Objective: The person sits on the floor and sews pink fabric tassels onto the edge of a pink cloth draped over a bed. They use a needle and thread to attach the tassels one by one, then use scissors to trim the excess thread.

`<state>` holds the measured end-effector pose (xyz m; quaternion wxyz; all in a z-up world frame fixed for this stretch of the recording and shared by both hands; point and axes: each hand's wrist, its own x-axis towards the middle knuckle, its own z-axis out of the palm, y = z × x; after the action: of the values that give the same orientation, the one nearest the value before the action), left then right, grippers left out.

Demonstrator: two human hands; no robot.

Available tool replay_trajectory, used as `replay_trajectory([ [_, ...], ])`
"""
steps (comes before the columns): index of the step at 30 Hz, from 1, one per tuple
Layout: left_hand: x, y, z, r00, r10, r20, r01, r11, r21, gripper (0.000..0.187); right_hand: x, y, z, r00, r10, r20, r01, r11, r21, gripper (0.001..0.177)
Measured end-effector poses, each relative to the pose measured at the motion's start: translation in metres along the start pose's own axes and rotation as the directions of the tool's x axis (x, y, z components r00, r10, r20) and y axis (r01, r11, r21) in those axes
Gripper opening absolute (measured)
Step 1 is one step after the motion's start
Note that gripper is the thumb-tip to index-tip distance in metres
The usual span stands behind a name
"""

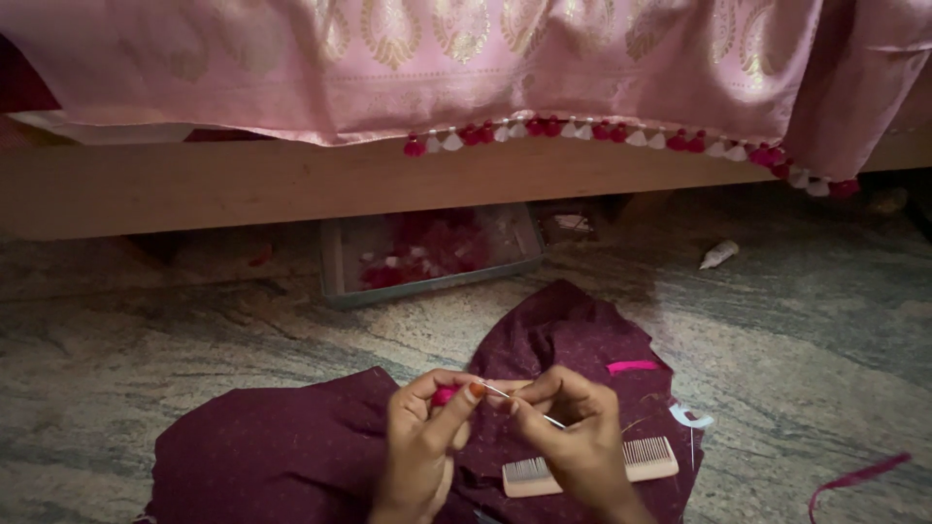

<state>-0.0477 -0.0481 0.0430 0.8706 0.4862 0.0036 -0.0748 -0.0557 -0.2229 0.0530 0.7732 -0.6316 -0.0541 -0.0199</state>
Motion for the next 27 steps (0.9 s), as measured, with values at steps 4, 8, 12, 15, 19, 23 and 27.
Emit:
replay_trajectory([
  [4, 0.000, -0.008, 0.009, 0.993, 0.006, -0.115, -0.019, 0.993, -0.113, 0.010, -0.011, 0.008, 0.013, 0.989, 0.020, -0.147, -0.018, 1.000, 0.016, 0.001],
  [8, 0.000, -0.014, 0.012, 0.987, -0.078, -0.137, 0.041, 0.966, -0.254, 0.013, -0.015, 0.008, 0.022, 0.976, -0.110, -0.186, 0.114, 0.994, 0.006, 0.004],
  [12, 0.000, -0.012, 0.014, 0.981, -0.162, -0.108, 0.114, 0.927, -0.357, 0.012, -0.014, 0.002, 0.028, 0.973, -0.149, -0.175, 0.167, 0.982, 0.092, 0.002],
  [15, -0.001, -0.011, 0.016, 0.979, -0.191, -0.072, 0.145, 0.901, -0.409, 0.012, -0.016, 0.004, 0.028, 0.964, -0.178, -0.199, 0.178, 0.984, -0.016, 0.003],
  [19, 0.000, -0.015, 0.015, 0.980, -0.193, -0.041, 0.160, 0.900, -0.404, 0.012, -0.017, 0.005, 0.025, 0.953, -0.236, -0.190, 0.237, 0.971, -0.020, 0.003],
  [23, 0.001, -0.019, 0.014, 0.991, -0.134, -0.015, 0.121, 0.932, -0.342, 0.010, -0.020, 0.014, 0.022, 0.945, -0.221, -0.242, 0.231, 0.973, 0.012, 0.003],
  [27, 0.002, -0.024, 0.010, 0.996, -0.084, -0.008, 0.078, 0.945, -0.318, 0.009, -0.022, 0.012, 0.019, 0.946, -0.176, -0.273, 0.190, 0.981, 0.026, 0.004],
])
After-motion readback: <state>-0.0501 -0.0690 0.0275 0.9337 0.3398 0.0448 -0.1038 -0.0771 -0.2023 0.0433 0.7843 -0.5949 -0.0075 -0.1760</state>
